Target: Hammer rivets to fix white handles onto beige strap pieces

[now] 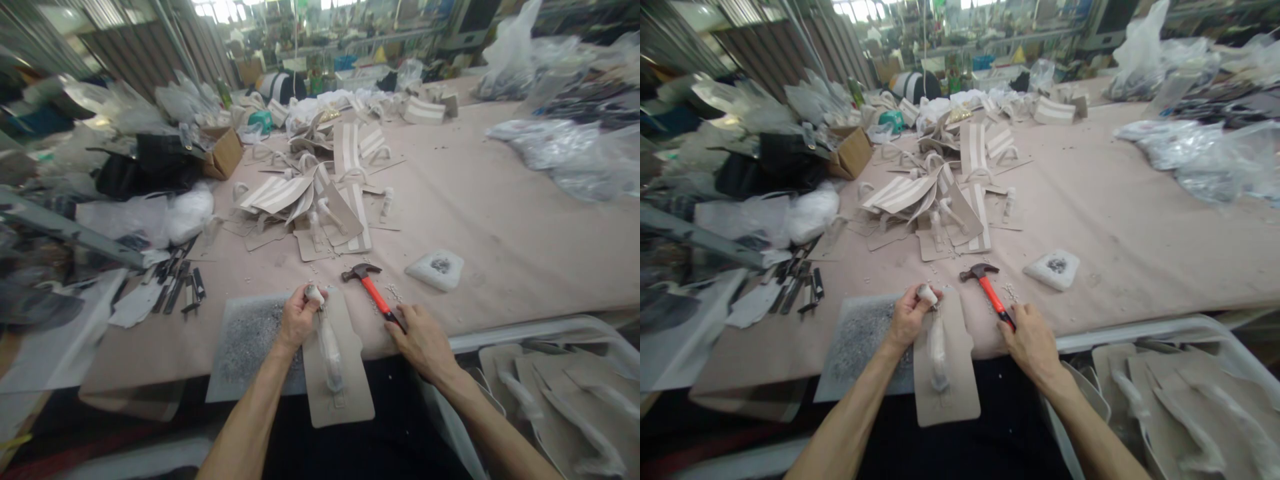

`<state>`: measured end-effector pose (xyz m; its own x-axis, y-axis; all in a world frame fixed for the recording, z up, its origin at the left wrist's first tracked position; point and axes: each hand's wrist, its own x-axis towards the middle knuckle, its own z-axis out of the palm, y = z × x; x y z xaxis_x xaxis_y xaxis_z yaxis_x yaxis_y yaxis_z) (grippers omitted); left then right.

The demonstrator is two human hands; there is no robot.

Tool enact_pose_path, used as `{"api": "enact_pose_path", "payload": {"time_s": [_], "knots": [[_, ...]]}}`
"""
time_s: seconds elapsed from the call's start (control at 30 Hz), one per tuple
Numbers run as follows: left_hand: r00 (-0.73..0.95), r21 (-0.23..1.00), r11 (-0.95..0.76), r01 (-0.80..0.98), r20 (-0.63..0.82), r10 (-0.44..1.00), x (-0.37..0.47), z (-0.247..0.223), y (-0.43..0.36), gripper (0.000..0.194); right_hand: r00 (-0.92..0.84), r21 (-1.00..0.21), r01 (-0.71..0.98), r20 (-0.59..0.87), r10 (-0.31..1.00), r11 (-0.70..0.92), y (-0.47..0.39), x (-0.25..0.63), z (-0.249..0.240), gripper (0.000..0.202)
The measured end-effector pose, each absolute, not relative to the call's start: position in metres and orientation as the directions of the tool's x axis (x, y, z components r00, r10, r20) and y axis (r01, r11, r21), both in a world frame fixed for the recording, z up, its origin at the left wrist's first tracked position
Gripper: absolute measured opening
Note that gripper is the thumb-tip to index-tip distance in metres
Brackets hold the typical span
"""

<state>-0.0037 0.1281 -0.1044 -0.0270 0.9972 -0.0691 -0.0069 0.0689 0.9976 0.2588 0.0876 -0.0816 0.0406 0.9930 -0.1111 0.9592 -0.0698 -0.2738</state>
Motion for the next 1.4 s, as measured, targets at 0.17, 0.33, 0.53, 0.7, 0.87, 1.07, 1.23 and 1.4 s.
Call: {"api": "enact_pose_path", "payload": {"time_s": [0.17,0.33,0.53,0.7,0.87,1.07,1.23,1.4], "knots": [[0.024,0.997,0.073,0.032,-0.074,0.997,-0.005,-0.099,0.132,0.026,0.027,-0.271,0.958,-0.250,0.968,-0.097,0.093,0.258,-0.084,0.020],[-0.008,0.985,-0.021,0.172,0.022,1.000,-0.001,-0.094,0.123,0.021,-0.049,-0.676,0.658,-0.479,0.876,-0.332,0.105,0.248,-0.077,0.009],[0.049,0.960,-0.115,0.256,0.106,0.993,0.001,-0.092,0.114,0.017,-0.157,-0.801,0.139,-0.599,0.785,-0.583,0.103,0.231,-0.043,0.022],[0.139,0.913,-0.185,0.363,0.143,0.980,-0.003,-0.092,0.119,0.017,-0.141,-0.784,0.615,0.001,0.990,0.088,0.088,0.233,-0.001,0.034],[0.139,0.917,-0.184,0.354,0.143,0.980,-0.002,-0.096,0.116,0.013,-0.363,-0.442,0.836,-0.001,0.932,0.325,0.087,0.243,0.010,0.029],[0.115,0.949,-0.139,0.282,0.111,0.987,-0.002,-0.099,0.117,0.016,-0.175,-0.525,0.782,0.335,0.926,0.337,0.085,0.240,0.045,0.032],[0.107,0.961,-0.101,0.256,0.076,0.991,-0.002,-0.099,0.118,0.015,-0.354,-0.397,0.817,0.229,0.907,0.419,0.078,0.239,0.013,0.031],[0.110,0.967,-0.091,0.238,0.066,0.992,-0.001,-0.099,0.117,0.020,-0.332,-0.296,0.910,-0.102,0.938,0.290,0.084,0.253,-0.015,0.025]]}}
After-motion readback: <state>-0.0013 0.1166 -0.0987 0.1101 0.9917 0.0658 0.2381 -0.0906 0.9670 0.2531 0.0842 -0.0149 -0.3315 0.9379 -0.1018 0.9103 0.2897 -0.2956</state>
